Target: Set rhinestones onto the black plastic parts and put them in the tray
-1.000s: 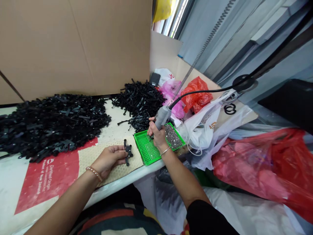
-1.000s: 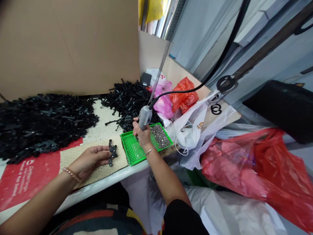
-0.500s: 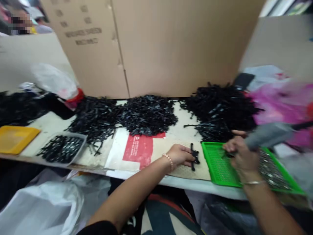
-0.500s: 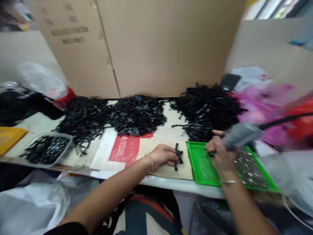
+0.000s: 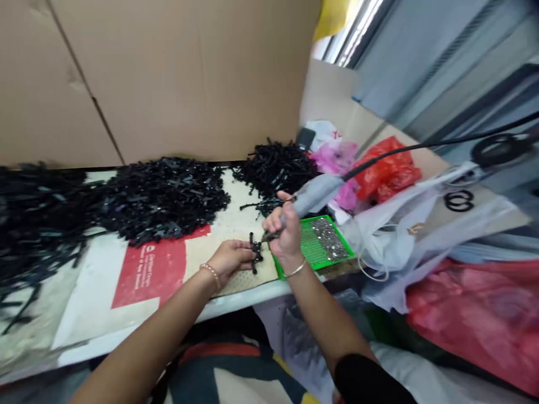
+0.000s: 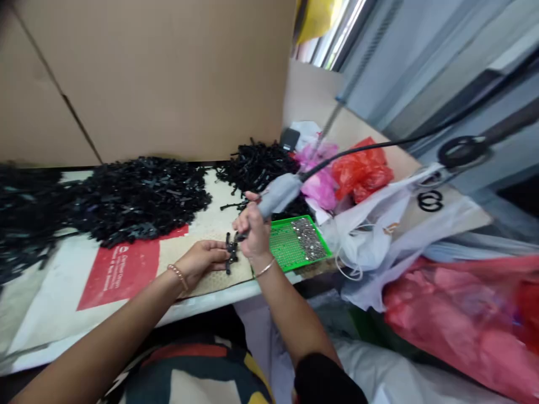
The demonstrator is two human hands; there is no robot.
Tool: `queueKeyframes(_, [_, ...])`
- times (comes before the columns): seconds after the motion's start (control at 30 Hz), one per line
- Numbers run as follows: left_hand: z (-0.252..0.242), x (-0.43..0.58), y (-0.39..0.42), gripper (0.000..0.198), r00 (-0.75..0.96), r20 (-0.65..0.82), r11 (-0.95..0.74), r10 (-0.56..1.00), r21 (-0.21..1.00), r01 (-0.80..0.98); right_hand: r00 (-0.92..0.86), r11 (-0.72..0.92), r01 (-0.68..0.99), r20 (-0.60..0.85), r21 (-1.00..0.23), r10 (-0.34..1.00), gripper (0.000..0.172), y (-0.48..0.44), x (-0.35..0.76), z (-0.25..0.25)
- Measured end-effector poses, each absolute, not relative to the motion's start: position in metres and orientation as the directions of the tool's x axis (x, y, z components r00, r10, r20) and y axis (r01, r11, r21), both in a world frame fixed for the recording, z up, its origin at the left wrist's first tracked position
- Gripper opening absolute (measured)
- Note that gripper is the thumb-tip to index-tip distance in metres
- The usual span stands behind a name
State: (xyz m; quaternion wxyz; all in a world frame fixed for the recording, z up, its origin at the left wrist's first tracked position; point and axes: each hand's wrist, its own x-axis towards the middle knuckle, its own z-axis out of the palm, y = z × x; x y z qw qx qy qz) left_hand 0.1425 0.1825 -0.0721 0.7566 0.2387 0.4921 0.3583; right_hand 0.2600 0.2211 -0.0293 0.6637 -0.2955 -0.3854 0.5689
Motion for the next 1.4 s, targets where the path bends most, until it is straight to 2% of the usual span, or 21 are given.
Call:
queueKeyframes(0.17, [-0.07, 0.142, 0.182, 0.013, 0.245, -0.587, 0.636, 0.772, 0.712, -0.298, 0.052, 0.177, -0.505, 0.175, -0.845, 0.983, 0.049, 0.218, 0.254, -0.036])
queueKeyframes(0.37, [-0.072, 0.142, 0.182, 0.015, 0.232, -0.587, 0.631, 0.776, 0.724, -0.277, 0.027, 0.187, -0.539, 0.205, -0.822, 0.978, 0.041, 0.213, 0.258, -0.043])
queueKeyframes(1.4, [-0.071, 0.141, 0.184, 0.016, 0.242, -0.61, 0.656, 0.755, 0.712, -0.251, 0.058, 0.193, -0.51, 0.19, -0.838, 0.98, 0.046, 0.209, 0.253, -0.054])
